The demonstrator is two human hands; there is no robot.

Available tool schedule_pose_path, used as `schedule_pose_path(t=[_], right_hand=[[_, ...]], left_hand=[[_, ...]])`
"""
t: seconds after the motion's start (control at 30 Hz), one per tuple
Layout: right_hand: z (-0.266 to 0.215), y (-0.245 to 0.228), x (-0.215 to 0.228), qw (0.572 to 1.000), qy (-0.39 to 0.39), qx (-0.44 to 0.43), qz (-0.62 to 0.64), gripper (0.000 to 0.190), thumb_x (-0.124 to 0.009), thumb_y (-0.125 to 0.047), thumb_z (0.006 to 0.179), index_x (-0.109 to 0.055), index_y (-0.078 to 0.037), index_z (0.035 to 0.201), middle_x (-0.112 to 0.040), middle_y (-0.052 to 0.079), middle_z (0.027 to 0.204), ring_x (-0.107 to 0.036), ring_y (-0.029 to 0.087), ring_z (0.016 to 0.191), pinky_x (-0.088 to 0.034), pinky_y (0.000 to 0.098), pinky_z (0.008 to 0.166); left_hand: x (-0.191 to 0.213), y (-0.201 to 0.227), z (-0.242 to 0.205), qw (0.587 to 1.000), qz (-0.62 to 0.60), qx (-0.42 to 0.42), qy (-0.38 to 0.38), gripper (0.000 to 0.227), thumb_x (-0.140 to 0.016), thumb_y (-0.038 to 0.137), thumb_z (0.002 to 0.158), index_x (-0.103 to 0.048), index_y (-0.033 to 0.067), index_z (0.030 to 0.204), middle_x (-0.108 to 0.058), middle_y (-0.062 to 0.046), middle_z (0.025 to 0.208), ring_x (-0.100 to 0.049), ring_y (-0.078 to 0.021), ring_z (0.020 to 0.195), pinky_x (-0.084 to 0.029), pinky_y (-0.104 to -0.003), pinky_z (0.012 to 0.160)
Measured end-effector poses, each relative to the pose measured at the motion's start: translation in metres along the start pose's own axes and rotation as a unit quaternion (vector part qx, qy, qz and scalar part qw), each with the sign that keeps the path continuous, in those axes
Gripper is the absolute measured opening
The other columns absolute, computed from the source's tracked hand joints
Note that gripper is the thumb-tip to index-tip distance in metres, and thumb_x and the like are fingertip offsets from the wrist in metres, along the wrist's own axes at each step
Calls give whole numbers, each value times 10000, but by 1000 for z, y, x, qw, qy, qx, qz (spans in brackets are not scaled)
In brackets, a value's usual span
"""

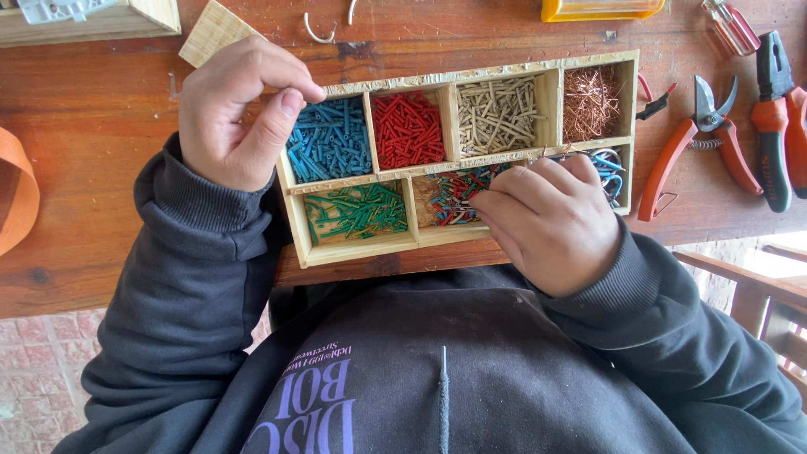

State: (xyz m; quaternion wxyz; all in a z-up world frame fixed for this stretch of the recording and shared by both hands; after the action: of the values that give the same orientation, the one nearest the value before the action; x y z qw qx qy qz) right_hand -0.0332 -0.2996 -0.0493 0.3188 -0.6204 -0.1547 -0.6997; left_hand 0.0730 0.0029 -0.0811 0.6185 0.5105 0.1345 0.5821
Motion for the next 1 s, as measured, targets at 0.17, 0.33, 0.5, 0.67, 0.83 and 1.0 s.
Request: schedule_pose_path(t=[0.17, 0.33, 0.5, 0.67, 0.83, 1.0], right_hand=[[5, -3, -1, 1000, -3, 6, -18, 112, -691, -166, 1107, -761, -198, 1024, -656, -14, 968, -608, 265, 816, -411, 416, 793], [8, -4, -1, 999, -13, 6, -29, 116, -689, -160, 1091, -748, -204, 1001, -642, -17, 943, -609, 265, 816, -419, 412, 796], [13, -6, 2, 999, -6, 9, -32, 202, -628, -158, 1091, -679, -229, 909, -603, -29, 880, -600, 261, 826, -402, 416, 819], [5, 3, -1, 999, 45, 1, -2, 161, -619, -195, 1076, -698, -189, 937, -604, 9, 895, -626, 269, 840, -418, 412, 782], [-19, 20, 3, 993, 82, -33, 72, 136, -708, -277, 1058, -783, -167, 1029, -666, 42, 964, -686, 296, 883, -476, 415, 780], [-43, 22, 7, 912, 229, -129, 315, 131, -741, -124, 1017, -783, 0, 1013, -652, 129, 914, -616, 246, 757, -544, 342, 728]], left_hand=[[0, 3, 0, 1000, 1, 2, 2, 238, -531, 69, 1188, -715, -61, 1114, -683, -203, 1039, -641, -299, 928, -503, -380, 804], [0, 6, 1, 1000, 5, 1, 3, 213, -537, 41, 1176, -716, -56, 1111, -692, -193, 1038, -649, -305, 942, -507, -398, 845], [1, 7, 5, 1000, 7, -12, 13, 234, -539, 73, 1165, -718, -46, 1070, -704, -166, 998, -655, -290, 914, -518, -396, 846], [1, -6, 5, 999, -11, -21, 34, 220, -567, 112, 1130, -750, 21, 1047, -729, -138, 990, -668, -301, 875, -537, -390, 854], [-1, -16, -2, 998, -16, -23, 48, 215, -606, 122, 1121, -795, 46, 1053, -758, -134, 1005, -700, -341, 890, -566, -400, 891], [-5, 10, 1, 998, 25, -23, 57, 169, -648, 155, 1118, -799, 82, 1095, -756, -100, 1039, -686, -344, 936, -525, -414, 971]])
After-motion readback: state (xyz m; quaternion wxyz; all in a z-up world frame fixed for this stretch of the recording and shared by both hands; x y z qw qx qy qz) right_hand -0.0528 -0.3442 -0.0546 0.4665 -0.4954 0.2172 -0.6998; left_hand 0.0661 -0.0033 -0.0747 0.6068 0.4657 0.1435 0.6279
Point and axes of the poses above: each hand's wrist, its own z-axis towards the middle knuckle, its own x-axis out of the back of the hand, y = z × x, the point moved 4 cm from there along z, towards the middle knuckle
